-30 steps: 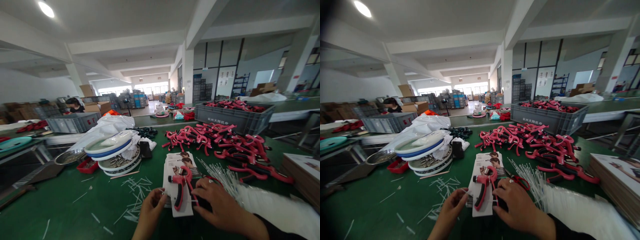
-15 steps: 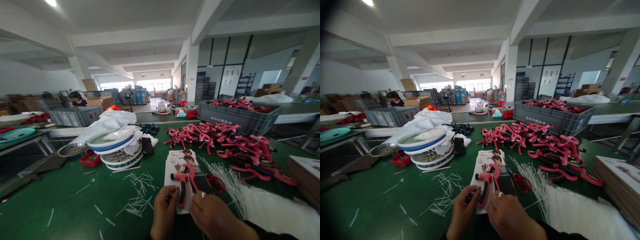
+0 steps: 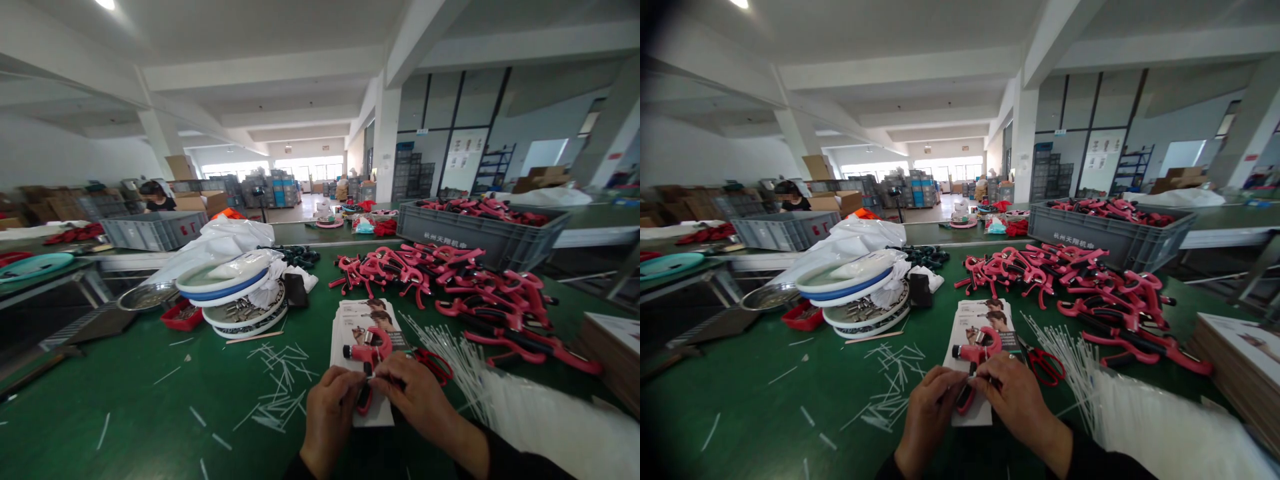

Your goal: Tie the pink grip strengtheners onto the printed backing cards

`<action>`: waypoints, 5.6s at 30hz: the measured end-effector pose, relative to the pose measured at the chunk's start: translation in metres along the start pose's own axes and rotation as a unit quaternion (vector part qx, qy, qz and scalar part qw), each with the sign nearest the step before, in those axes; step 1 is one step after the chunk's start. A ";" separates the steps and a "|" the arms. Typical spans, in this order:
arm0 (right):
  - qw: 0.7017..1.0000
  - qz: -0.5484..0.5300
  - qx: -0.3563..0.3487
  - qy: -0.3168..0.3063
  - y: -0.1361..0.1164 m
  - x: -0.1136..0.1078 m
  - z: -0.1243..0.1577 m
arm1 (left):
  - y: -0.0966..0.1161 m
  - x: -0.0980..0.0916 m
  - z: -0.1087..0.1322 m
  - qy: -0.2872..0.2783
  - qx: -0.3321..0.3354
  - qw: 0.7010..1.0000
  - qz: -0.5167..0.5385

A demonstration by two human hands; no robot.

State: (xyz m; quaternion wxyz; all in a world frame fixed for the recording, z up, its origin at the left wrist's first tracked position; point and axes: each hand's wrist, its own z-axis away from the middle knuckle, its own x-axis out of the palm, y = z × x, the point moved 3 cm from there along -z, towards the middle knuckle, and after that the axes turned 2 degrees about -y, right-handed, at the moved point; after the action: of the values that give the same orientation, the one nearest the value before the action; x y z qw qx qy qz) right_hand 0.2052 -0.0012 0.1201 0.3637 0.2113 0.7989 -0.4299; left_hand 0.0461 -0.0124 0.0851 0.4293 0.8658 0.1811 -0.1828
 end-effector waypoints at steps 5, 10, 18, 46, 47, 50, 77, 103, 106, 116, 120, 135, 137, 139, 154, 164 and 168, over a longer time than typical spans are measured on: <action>1.000 0.013 -0.014 0.003 0.000 0.000 -0.001 | -0.001 0.001 0.000 0.000 0.010 1.000 -0.027; 1.000 0.009 -0.019 0.007 -0.003 -0.001 0.000 | -0.004 0.001 -0.002 0.008 0.003 0.999 -0.038; 1.000 0.012 -0.025 0.004 -0.001 -0.002 0.000 | -0.002 -0.002 -0.003 0.011 0.038 0.998 -0.045; 0.992 0.062 0.012 -0.106 0.000 -0.006 -0.012 | -0.002 0.002 -0.018 -0.056 0.001 0.991 0.124; 0.993 0.060 0.011 -0.105 -0.001 -0.007 -0.011 | 0.000 0.002 -0.020 -0.068 -0.009 0.991 0.119; 0.993 0.058 -0.010 -0.104 -0.003 -0.012 -0.003 | 0.003 0.001 -0.022 -0.101 -0.030 0.989 0.102; 0.920 0.309 -0.143 -0.196 -0.001 -0.017 0.026 | 0.030 0.005 -0.034 -0.236 -0.015 0.967 -0.095; 0.858 0.374 -0.293 -0.195 0.001 -0.039 0.019 | 0.053 0.001 -0.051 -0.286 0.058 0.921 -0.260; 0.854 0.367 -0.307 -0.206 -0.003 -0.044 0.017 | 0.044 0.001 -0.051 -0.292 0.011 0.936 -0.197; 0.873 0.312 -0.330 -0.179 -0.008 -0.043 0.026 | 0.033 0.016 -0.046 -0.233 -0.062 0.957 -0.162; 0.889 0.313 -0.295 -0.159 -0.003 -0.039 0.025 | 0.029 0.023 -0.048 -0.246 -0.035 0.955 -0.162; 0.925 0.280 -0.225 -0.126 0.020 -0.034 0.026 | 0.030 0.017 -0.052 -0.262 -0.015 0.955 -0.139; 0.908 0.300 -0.263 -0.126 0.017 -0.035 0.023 | 0.033 0.016 -0.055 -0.266 -0.012 0.954 -0.141; 0.888 0.323 -0.302 -0.124 0.014 -0.038 0.021 | 0.036 0.014 -0.057 -0.276 -0.008 0.950 -0.147; 0.964 0.247 -0.102 -0.008 0.072 -0.059 0.026 | 0.024 0.015 -0.048 -0.238 0.014 0.961 -0.140; 0.952 0.179 0.226 -0.100 0.132 -0.024 0.034 | 0.017 0.022 -0.023 -0.174 0.022 0.974 -0.143; 0.960 0.057 0.253 -0.107 0.135 -0.015 0.014 | 0.035 0.017 -0.019 -0.136 0.030 0.964 -0.226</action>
State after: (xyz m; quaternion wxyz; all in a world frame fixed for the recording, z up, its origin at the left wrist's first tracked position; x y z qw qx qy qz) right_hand 0.3079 0.0599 0.0542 0.4059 0.2943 0.6067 -0.6169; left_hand 0.0804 -0.0143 0.1116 0.3714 0.7818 0.3063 -0.3962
